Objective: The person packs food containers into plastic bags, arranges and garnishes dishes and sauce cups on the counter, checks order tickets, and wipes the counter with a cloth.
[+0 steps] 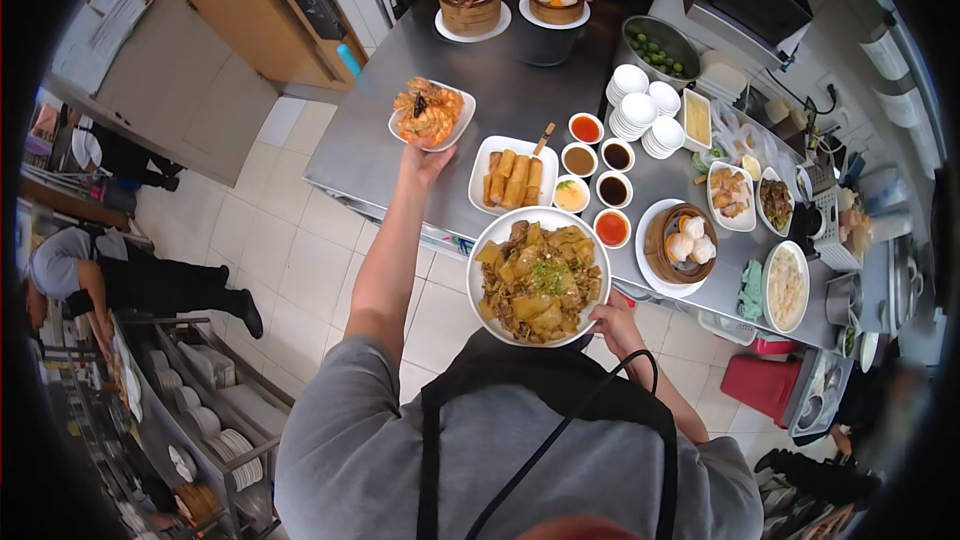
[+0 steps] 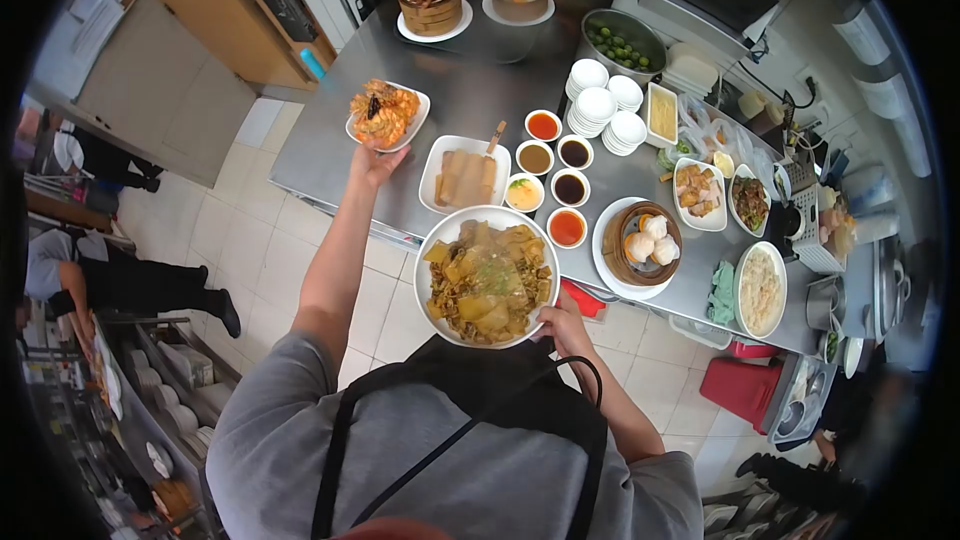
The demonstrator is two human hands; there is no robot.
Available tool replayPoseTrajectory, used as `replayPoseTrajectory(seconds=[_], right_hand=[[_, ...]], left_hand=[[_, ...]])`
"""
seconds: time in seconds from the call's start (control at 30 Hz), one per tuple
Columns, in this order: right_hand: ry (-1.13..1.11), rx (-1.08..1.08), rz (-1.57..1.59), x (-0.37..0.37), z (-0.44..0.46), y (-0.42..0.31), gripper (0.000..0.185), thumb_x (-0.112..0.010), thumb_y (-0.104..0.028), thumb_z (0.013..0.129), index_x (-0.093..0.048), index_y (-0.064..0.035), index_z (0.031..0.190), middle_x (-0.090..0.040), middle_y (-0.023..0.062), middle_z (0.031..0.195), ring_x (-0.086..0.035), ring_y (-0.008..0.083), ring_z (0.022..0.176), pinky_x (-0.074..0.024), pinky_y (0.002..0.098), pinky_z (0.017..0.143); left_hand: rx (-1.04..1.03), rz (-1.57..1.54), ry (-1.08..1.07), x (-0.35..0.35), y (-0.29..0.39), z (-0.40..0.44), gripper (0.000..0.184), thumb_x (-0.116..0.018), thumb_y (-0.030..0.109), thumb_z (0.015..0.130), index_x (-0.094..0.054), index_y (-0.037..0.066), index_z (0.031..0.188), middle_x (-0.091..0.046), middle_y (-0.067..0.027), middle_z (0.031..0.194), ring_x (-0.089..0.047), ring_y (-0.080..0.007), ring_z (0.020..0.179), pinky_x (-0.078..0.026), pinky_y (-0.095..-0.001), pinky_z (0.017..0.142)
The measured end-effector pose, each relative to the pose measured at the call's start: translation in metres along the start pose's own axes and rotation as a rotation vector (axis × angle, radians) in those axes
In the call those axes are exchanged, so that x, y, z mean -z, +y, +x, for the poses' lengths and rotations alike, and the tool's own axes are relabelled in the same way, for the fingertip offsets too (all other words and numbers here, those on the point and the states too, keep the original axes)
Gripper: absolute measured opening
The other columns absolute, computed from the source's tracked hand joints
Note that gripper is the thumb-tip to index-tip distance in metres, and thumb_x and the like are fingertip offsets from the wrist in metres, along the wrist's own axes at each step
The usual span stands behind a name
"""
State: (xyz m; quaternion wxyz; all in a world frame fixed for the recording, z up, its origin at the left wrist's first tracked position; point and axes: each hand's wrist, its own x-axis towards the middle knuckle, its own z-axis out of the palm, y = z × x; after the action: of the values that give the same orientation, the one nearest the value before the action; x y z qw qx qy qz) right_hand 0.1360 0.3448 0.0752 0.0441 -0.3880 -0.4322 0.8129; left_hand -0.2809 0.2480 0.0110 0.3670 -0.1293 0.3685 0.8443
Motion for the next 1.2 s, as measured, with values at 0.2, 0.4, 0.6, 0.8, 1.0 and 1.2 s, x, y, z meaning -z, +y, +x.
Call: replayPoseTrajectory(seconds=[0.2,0.4,0.6,0.8,1.0,1.2], right_hand=[[0.044,0.036,-0.011,-0.002,0.004,0.011,0.057,-0.045,0.005,0.059,-0.039,0.0003,0.116,-0.055,0.013,0.089,-0.059,0.0185,0.066,-0.0505,0.0243,0.048],[0.105,0.054,0.051,-0.006,-0.003,0.01,0.056,-0.045,0.005,0.059,-0.041,-0.0003,0.114,-0.055,0.0123,0.089,-0.059,0.0188,0.067,-0.0503,0.0237,0.048],[0.144,0.063,0.062,-0.003,-0.007,0.006,0.054,-0.044,0.004,0.059,-0.042,-0.0008,0.113,-0.055,0.0116,0.087,-0.058,0.018,0.066,-0.0487,0.0246,0.048],[0.114,0.062,0.04,-0.005,0.002,0.004,0.053,-0.044,0.004,0.06,-0.042,-0.0002,0.112,-0.055,0.0115,0.086,-0.057,0.0185,0.066,-0.0494,0.0264,0.05],[0.016,0.054,0.071,-0.036,0.038,-0.001,0.051,-0.046,0.001,0.062,-0.038,0.0016,0.112,-0.053,0.0151,0.095,-0.059,0.0238,0.072,-0.0528,0.0329,0.058],[-0.041,0.019,0.099,-0.073,0.103,0.001,0.05,-0.046,-0.002,0.062,-0.035,-0.0002,0.11,-0.053,0.0168,0.093,-0.06,0.0262,0.069,-0.0535,0.0358,0.058]], left_hand=[[0.029,0.07,0.022,-0.027,0.019,0.049,0.047,-0.045,0.014,0.08,-0.027,0.003,0.121,-0.039,-0.0191,0.118,-0.045,-0.0329,0.104,-0.045,-0.0426,0.082],[0.443,1.264,-0.448,-0.045,-0.004,-0.061,0.041,-0.039,0.015,0.084,-0.033,0.002,0.123,-0.049,-0.0186,0.11,-0.056,-0.0291,0.091,-0.048,-0.0372,0.078],[0.296,0.803,-0.233,-0.024,-0.05,-0.05,0.041,-0.032,0.0,0.08,-0.032,-0.001,0.12,-0.049,-0.0199,0.109,-0.058,-0.0287,0.087,-0.051,-0.0368,0.076],[0.223,0.833,-0.174,-0.06,-0.041,0.027,0.038,-0.031,-0.003,0.08,-0.031,-0.003,0.118,-0.048,-0.0209,0.107,-0.056,-0.0314,0.089,-0.054,-0.0362,0.068],[0.106,0.664,-0.082,-0.08,-0.032,0.072,0.04,-0.042,0.007,0.084,-0.031,-0.003,0.121,-0.047,-0.0184,0.108,-0.054,-0.0278,0.088,-0.053,-0.0348,0.07],[-0.169,0.842,-0.068,-0.066,-0.001,-0.001,0.051,-0.054,0.02,0.081,-0.034,0.002,0.124,-0.047,-0.0102,0.114,-0.051,-0.0235,0.097,-0.042,-0.0357,0.082]])
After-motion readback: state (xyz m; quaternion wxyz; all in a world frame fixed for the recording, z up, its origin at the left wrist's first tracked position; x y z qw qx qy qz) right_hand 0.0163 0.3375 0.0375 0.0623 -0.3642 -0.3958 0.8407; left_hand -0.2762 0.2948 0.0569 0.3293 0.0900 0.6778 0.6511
